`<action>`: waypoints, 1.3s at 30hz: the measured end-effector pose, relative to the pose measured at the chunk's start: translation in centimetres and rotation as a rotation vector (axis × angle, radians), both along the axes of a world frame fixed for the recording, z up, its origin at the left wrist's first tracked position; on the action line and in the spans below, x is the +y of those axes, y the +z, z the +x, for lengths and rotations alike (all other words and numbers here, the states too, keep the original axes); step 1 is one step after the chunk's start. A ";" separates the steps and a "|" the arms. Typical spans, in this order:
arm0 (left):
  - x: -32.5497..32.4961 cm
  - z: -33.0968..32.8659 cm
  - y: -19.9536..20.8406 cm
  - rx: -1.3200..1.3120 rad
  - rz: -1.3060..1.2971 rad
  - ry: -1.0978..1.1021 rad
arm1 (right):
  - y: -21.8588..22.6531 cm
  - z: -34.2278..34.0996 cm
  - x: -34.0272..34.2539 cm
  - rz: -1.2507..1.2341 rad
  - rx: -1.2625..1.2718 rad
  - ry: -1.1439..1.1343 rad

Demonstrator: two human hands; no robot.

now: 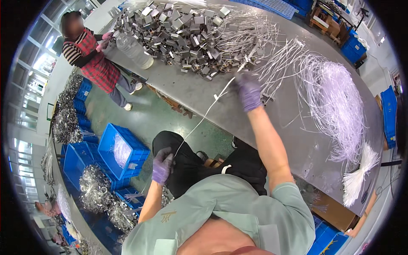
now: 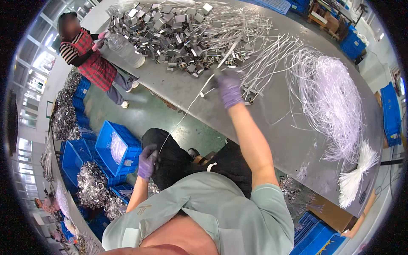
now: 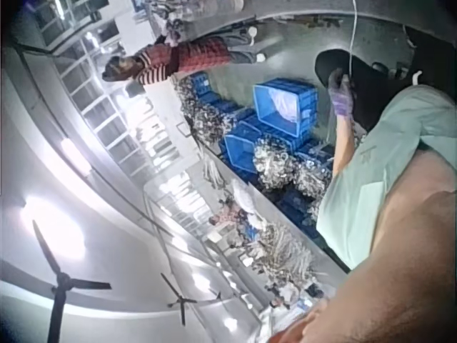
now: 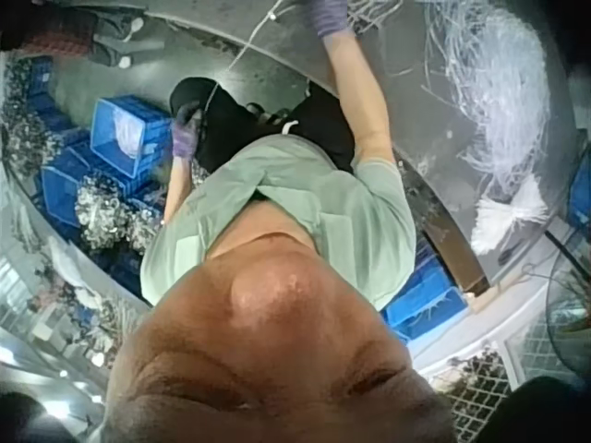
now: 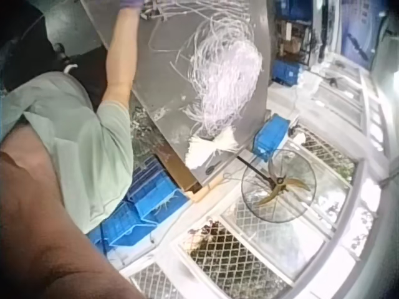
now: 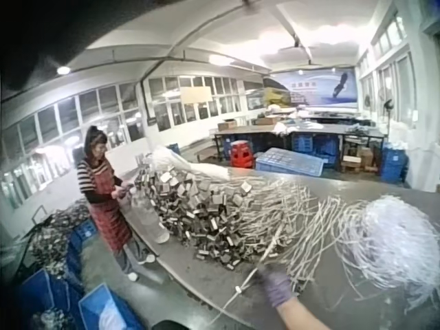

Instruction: The person is sorting and bundling thin white wires at an electronics assembly station.

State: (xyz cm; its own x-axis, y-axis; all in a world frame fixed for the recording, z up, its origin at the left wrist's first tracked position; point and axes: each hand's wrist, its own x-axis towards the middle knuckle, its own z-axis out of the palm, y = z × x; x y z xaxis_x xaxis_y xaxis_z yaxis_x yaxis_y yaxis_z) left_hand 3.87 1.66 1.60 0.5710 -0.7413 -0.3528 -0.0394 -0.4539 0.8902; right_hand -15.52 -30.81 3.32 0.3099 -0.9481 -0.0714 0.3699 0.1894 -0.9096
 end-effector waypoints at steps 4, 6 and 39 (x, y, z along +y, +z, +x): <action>-3.3 -0.1 -1.5 0.016 -0.107 -0.036 | 2.1 0.0 2.1 0.000 0.215 0.237; -6.0 -0.2 -1.3 0.069 -0.128 -0.043 | 0.4 1.8 4.9 -0.055 0.315 0.340; -15.7 -1.7 0.4 0.513 -0.391 -0.145 | -1.0 3.1 8.5 -0.133 0.176 0.233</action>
